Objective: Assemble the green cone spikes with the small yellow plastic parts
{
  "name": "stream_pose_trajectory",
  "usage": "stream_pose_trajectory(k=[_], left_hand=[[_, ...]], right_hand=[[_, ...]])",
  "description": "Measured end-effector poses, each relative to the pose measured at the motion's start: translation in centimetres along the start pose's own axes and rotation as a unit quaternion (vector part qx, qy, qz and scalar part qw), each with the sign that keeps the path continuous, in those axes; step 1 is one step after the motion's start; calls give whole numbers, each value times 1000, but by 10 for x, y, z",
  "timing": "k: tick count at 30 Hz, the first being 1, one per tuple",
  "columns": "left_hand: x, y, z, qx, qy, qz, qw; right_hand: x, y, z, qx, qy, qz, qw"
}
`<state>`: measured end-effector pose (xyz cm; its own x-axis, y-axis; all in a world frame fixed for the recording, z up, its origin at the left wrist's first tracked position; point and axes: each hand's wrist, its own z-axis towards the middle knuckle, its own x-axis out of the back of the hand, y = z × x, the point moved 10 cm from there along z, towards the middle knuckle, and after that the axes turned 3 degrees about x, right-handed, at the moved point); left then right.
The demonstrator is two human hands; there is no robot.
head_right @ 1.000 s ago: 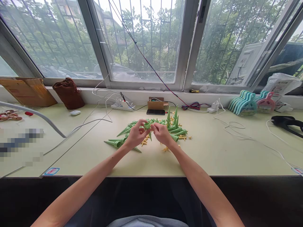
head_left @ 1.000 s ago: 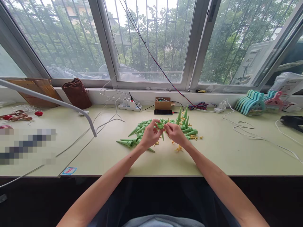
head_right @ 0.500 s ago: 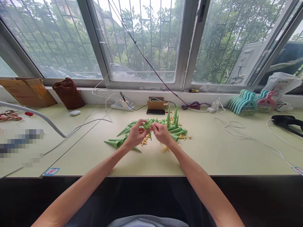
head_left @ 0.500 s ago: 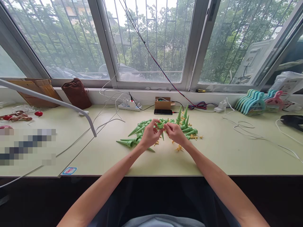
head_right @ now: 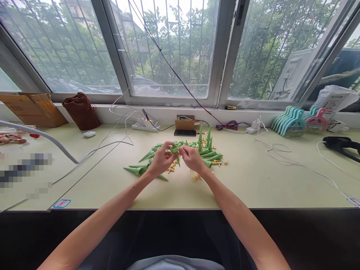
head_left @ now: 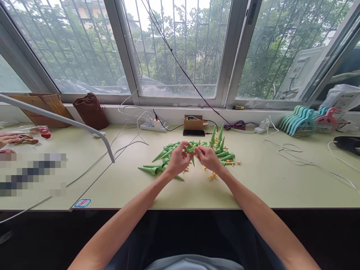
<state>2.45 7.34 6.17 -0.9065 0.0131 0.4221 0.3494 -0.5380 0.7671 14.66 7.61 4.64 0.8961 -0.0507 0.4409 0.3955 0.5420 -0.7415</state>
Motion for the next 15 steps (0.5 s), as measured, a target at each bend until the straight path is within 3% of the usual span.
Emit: stream_pose_trajectory(k=[15], left_hand=[[0,0,0,-14,7,2,1000]], right_hand=[[0,-1,0,6,3,4,1000]])
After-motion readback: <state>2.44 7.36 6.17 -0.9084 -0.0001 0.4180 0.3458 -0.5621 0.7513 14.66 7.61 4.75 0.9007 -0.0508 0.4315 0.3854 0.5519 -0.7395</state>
